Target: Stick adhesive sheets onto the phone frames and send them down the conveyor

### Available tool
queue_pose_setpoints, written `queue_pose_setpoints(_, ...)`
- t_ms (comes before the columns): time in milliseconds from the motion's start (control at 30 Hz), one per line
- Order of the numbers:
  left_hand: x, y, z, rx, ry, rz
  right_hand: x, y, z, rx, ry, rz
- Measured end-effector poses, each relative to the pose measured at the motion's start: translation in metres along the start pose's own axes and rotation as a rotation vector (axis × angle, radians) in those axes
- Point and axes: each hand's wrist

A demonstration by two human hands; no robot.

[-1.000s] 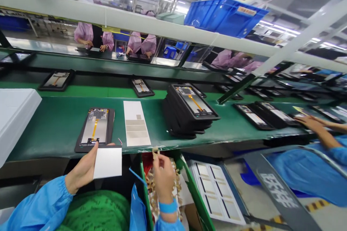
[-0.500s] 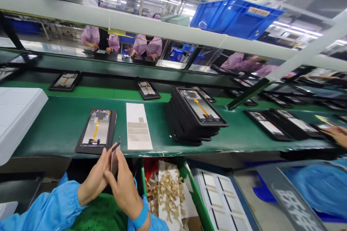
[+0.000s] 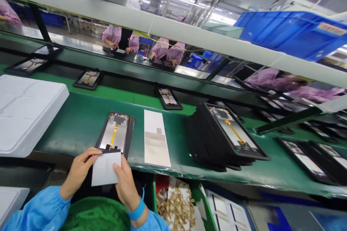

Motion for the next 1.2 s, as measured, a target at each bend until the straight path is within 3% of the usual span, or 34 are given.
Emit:
queue_pose_setpoints(133,0.0,-0.02,0.001,0.069,-0.172,-0.2,-0.009,0.002,0.015,-0.026,-0.113,-0.445)
queue_pose_setpoints(267,-0.004,-0.047,0.007,0.09,-0.333,-0.275,-0.032,-0.017,0.055,0.139,-0.32,-0.936)
queue_pose_setpoints(367,-0.004,-0.064,0.015,0.074,-0.335,-0.238,-0.043,-0.028,0.097,0.225,-0.488,-1.248)
queue_pose_setpoints(467,0.003,-0.073,0.027,0.025,-0.299,-0.148,-0.046,-0.033,0.13,0.241,-0.521,-1.365)
queue_pose_setpoints(633,0.008,-0.066,0.058,-0.066,-0.202,-0.024,-0.049,-0.037,0.159,0.288,-0.351,-1.079)
queue_pose_setpoints(833,-0.01,-0.019,0.107,-0.204,-0.076,0.132,-0.065,-0.046,0.17,0.16,0.052,-0.458)
queue_pose_setpoints(967,-0.024,0.009,0.13,-0.264,-0.077,0.183,-0.077,-0.061,0.159,0.156,0.058,-0.356)
queue_pose_setpoints(1200,-0.033,0.02,0.14,-0.293,-0.075,0.234,-0.069,-0.085,0.131,0.165,0.046,-0.217)
Point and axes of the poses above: each hand's wrist, its own z-axis towards the middle knuckle, its own y-axis out of the palm, x = y × z, and after that the axes turned 15 degrees about y, right-handed
